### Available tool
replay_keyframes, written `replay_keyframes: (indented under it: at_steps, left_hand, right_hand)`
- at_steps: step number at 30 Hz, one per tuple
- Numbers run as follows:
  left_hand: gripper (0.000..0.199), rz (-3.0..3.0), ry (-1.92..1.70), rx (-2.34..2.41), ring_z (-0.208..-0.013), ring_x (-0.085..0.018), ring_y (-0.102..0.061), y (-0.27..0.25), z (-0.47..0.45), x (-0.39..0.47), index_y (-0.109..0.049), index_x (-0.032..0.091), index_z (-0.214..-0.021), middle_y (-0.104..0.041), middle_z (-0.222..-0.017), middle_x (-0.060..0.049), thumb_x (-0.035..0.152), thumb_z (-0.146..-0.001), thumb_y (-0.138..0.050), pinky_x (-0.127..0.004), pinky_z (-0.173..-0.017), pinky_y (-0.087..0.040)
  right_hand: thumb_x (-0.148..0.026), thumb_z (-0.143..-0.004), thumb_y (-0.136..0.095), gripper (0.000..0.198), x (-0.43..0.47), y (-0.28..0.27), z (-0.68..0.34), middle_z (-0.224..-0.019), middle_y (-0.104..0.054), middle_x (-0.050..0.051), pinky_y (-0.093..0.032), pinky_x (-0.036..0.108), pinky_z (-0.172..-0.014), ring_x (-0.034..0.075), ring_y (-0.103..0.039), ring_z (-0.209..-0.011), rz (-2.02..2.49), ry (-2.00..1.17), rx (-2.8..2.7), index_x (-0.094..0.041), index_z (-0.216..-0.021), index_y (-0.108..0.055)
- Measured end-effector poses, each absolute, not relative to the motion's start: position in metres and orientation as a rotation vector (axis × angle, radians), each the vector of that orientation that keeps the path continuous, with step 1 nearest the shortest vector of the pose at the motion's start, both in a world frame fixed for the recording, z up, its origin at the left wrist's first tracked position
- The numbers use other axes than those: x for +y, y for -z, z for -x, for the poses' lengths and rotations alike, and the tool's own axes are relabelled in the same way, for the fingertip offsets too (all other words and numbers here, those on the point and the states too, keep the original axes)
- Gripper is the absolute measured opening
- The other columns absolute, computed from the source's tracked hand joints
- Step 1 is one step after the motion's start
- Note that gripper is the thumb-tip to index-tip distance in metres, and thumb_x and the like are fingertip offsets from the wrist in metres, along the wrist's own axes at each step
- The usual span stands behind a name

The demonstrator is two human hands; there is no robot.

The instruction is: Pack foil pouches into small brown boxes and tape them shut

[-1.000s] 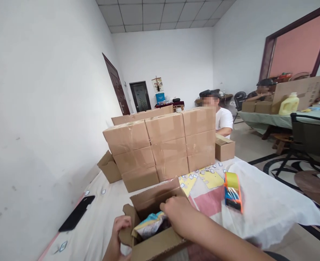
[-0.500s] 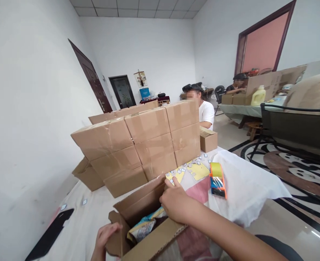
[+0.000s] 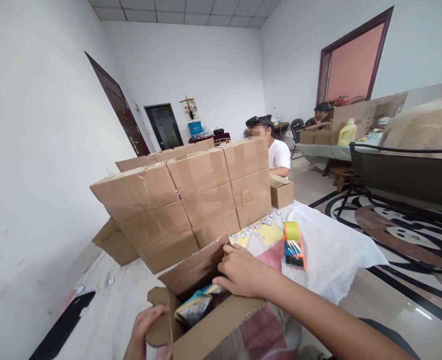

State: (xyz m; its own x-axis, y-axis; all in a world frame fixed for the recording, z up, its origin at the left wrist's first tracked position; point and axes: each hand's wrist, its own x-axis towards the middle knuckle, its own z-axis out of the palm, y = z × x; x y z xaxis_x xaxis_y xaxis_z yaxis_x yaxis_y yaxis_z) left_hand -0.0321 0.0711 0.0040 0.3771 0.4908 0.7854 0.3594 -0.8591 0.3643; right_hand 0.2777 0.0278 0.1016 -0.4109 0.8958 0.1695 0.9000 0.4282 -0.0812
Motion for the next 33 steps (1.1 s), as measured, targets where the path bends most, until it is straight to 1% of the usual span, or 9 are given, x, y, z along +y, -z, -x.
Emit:
replay_keyframes:
  at_steps: [6,9,12,15,20,26,28,31,33]
  left_hand:
    - [0.058,-2.548,-1.406,0.774,-0.096,-0.03,-0.07,-0.008,0.034,0.075,-0.053,0.03,-0.125,-0.07,-0.107,-0.007,0.038,-0.074,-0.08,-0.045,-0.079,-0.06]
    - [0.056,-2.573,-1.376,0.765,-0.1,-0.03,-0.07,-0.005,0.032,0.075,-0.052,0.03,-0.128,-0.07,-0.112,-0.008,0.037,-0.078,-0.077,-0.045,-0.082,-0.061]
    - [0.059,-2.627,-1.338,0.751,-0.108,-0.031,-0.068,0.0,0.029,0.075,-0.047,0.029,-0.135,-0.068,-0.12,-0.01,0.03,-0.082,-0.072,-0.046,-0.086,-0.061]
    - [0.062,-2.661,-1.358,0.693,-0.11,-0.03,-0.068,0.002,0.024,0.073,-0.042,0.028,-0.139,-0.068,-0.122,-0.011,0.024,-0.083,-0.068,-0.046,-0.086,-0.06]
    - [0.064,-2.739,-1.304,0.622,-0.109,-0.028,-0.068,-0.006,0.02,0.068,-0.04,0.027,-0.141,-0.068,-0.12,-0.011,0.02,-0.084,-0.068,-0.043,-0.087,-0.06]
    - [0.047,-2.673,-1.281,0.82,-0.105,-0.026,-0.067,-0.004,0.027,0.069,-0.048,0.023,-0.13,-0.066,-0.112,-0.01,0.024,-0.087,-0.067,-0.044,-0.091,-0.057]
    - [0.057,-2.59,-1.332,0.833,-0.112,-0.027,-0.065,-0.002,0.024,0.068,-0.042,0.023,-0.137,-0.062,-0.121,-0.012,0.024,-0.087,-0.068,-0.046,-0.095,-0.056]
    - [0.08,-2.513,-1.309,0.699,-0.13,-0.028,-0.057,-0.006,0.014,0.064,-0.015,0.029,-0.153,-0.052,-0.142,-0.017,0.025,-0.09,-0.065,-0.05,-0.1,-0.053]
    - [0.082,-2.562,-1.129,0.618,-0.142,-0.029,-0.046,-0.013,0.008,0.06,-0.007,0.029,-0.156,-0.049,-0.149,-0.017,0.03,-0.094,-0.06,-0.056,-0.109,-0.044]
  right_hand:
    - [-0.052,-0.101,-0.039,0.053,0.019,-0.102,-0.297,-0.079,-0.071,0.01,-0.038,0.036,-0.08,0.023,-0.053,-0.087,1.487,0.118,-2.494,-0.014,-0.088,-0.073]
    - [-0.063,-0.098,-0.038,0.063,0.012,-0.103,-0.303,-0.076,-0.071,0.012,-0.038,0.037,-0.08,0.024,-0.054,-0.086,1.538,0.109,-2.511,-0.014,-0.086,-0.075]
    - [-0.077,-0.091,-0.035,0.078,0.009,-0.102,-0.308,-0.073,-0.07,0.015,-0.038,0.038,-0.078,0.029,-0.055,-0.093,1.705,0.054,-2.474,-0.011,-0.084,-0.077]
    - [-0.082,-0.087,-0.034,0.083,0.009,-0.098,-0.313,-0.068,-0.069,0.016,-0.038,0.038,-0.078,0.031,-0.054,-0.096,1.709,0.071,-2.478,-0.011,-0.082,-0.078]
    - [-0.086,-0.08,-0.044,0.077,0.012,-0.098,-0.325,-0.064,-0.062,0.01,-0.035,0.034,-0.073,0.023,-0.05,-0.078,1.496,0.197,-2.432,-0.015,-0.072,-0.071]
    - [-0.075,-0.091,-0.032,0.068,0.012,-0.092,-0.342,-0.072,-0.058,0.005,-0.034,0.029,-0.067,0.017,-0.05,-0.069,1.185,0.011,-2.254,-0.017,-0.078,-0.064]
    - [-0.072,-0.094,-0.03,0.065,0.011,-0.084,-0.343,-0.073,-0.059,0.005,-0.037,0.03,-0.068,0.017,-0.051,-0.068,1.087,-0.083,-2.183,-0.017,-0.08,-0.064]
    - [-0.068,-0.096,-0.03,0.062,0.004,-0.074,-0.343,-0.073,-0.061,0.006,-0.041,0.03,-0.068,0.017,-0.055,-0.069,0.973,-0.208,-2.003,-0.018,-0.078,-0.063]
    - [-0.071,-0.094,-0.031,0.064,-0.002,-0.07,-0.341,-0.071,-0.061,0.006,-0.043,0.03,-0.066,0.017,-0.055,-0.066,0.968,-0.266,-1.857,-0.019,-0.076,-0.063]
